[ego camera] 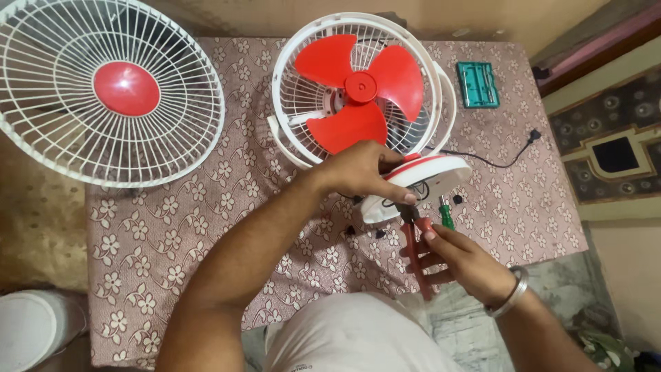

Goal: The person disassembles a small electric fan, removes the rear cover, and uses pliers and a screwdriver to manipulate internal components and wires. They then reattach the rear cover and secure it with screws.

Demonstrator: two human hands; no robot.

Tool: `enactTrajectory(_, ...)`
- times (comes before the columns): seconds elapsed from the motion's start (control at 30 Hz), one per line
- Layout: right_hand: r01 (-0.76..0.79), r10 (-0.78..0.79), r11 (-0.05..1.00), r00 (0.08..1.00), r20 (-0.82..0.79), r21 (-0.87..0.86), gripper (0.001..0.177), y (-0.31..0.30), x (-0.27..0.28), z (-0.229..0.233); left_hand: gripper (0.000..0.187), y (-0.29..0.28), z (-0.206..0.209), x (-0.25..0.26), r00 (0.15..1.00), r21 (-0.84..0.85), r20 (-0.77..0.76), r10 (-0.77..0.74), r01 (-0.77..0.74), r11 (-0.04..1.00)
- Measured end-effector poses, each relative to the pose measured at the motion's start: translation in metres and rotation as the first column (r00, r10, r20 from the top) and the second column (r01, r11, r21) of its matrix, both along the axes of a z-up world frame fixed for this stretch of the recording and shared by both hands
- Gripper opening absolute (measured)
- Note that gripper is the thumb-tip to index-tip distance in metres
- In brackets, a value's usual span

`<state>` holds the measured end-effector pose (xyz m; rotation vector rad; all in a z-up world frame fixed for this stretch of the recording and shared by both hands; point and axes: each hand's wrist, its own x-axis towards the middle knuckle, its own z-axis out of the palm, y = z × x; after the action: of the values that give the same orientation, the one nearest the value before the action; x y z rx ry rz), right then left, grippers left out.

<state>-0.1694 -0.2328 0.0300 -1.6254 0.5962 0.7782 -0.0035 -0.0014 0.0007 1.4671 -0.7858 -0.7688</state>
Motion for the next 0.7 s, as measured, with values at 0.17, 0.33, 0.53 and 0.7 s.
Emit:
enactTrajectory(0.17,-0.014,0.012,1.000,0.997,-0.077,-0.024,0.051,-0.006,0.010,0.008,0.060,-0.005,-0.002,-0.002,0.998,0.061,0.048,0.038,-0.041,0.997)
enactTrajectory(0.33,-0.042,0.040,0.998,0.998,-0.041,-0.051,0.050,-0.005,0.011,0.005,0.061,-0.005,-0.005,-0.002,0.997,0.020,0.052,0.048,-0.050,0.999)
enactTrajectory(0.53,-0.057,0.057,0.995,0.998,-0.003,-0.077,0.049,-0.007,0.007,-0.002,0.065,-0.007,-0.006,-0.004,0.992,0.113,0.106,0.061,-0.073,0.991)
enactTrajectory(0.7,-0.045,0.046,0.998,0.999,0.024,-0.042,0.052,-0.008,0.006,-0.013,0.065,-0.007,-0.010,-0.005,0.983,0.125,0.164,0.080,-0.101,0.987)
